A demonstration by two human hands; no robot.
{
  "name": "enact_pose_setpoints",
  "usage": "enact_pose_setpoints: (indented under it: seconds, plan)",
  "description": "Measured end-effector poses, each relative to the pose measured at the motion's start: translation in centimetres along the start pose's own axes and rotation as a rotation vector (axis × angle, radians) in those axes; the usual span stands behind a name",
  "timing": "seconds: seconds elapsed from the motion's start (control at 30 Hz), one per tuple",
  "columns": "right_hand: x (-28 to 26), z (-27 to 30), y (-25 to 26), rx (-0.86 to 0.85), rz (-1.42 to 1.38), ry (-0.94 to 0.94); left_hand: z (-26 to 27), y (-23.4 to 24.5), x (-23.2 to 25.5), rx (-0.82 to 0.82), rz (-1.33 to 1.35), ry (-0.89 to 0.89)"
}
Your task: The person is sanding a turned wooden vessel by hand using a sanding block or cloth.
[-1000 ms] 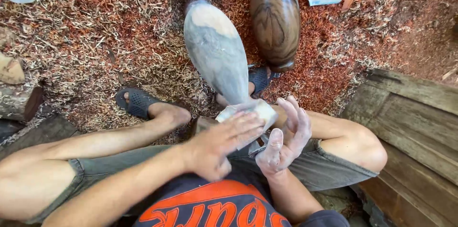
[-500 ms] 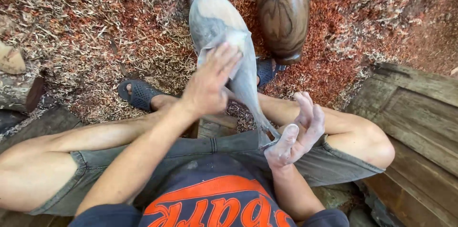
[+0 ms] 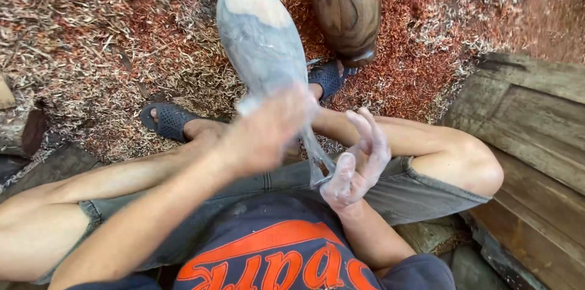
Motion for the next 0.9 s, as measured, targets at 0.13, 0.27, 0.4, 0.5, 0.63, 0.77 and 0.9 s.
enact_pose_setpoints:
  seconds: [0.13, 0.27, 0.4, 0.5, 0.63, 0.77, 0.9]
  plan:
    - [0.1, 0.5, -1.3, -0.044, -0.064, 0.067, 1.0, -1.2, -1.0, -0.072, 0.063, 0.068]
    - [-0.3, 0.7, -1.6, -0.053, -0.088, 0.078, 1.5, -1.3, -2.7, -0.065, -0.05, 0.2]
    - [0.3, 0.9, -1.2, -0.014, -0.118, 0.059, 2.5, -0.6, 0.4, -0.045, -0.02, 0.102]
    - [-0.4, 0.7, -2.0, -0.023, -0.131, 0.065, 2.1, -0.4, -1.3, -0.102, -0.209, 0.114]
    - [-0.8, 0.4, -2.0, -0.05, -0.074, 0.056, 3.0, -0.8, 0.1, -0.126, -0.274, 0.183]
    - [-0.7, 0.2, -2.3, -0.026, -0.084, 0.064, 1.7, -0.4, -2.6, -0.146, -0.385, 0.207]
    - [-1.3, -0.6, -2.8, -0.064, -0.091, 0.061, 2.5, 0.0, -1.8, -0.113, -0.337, 0.319]
Point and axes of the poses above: each hand's wrist, its own z-axis away from the middle knuckle, its own y-axis out of the back of the hand, x = y × z, the point moved 9 cm from there along -z, towards the middle knuckle, and after that the axes turned 14 degrees about -z, right-handed, at the moved point
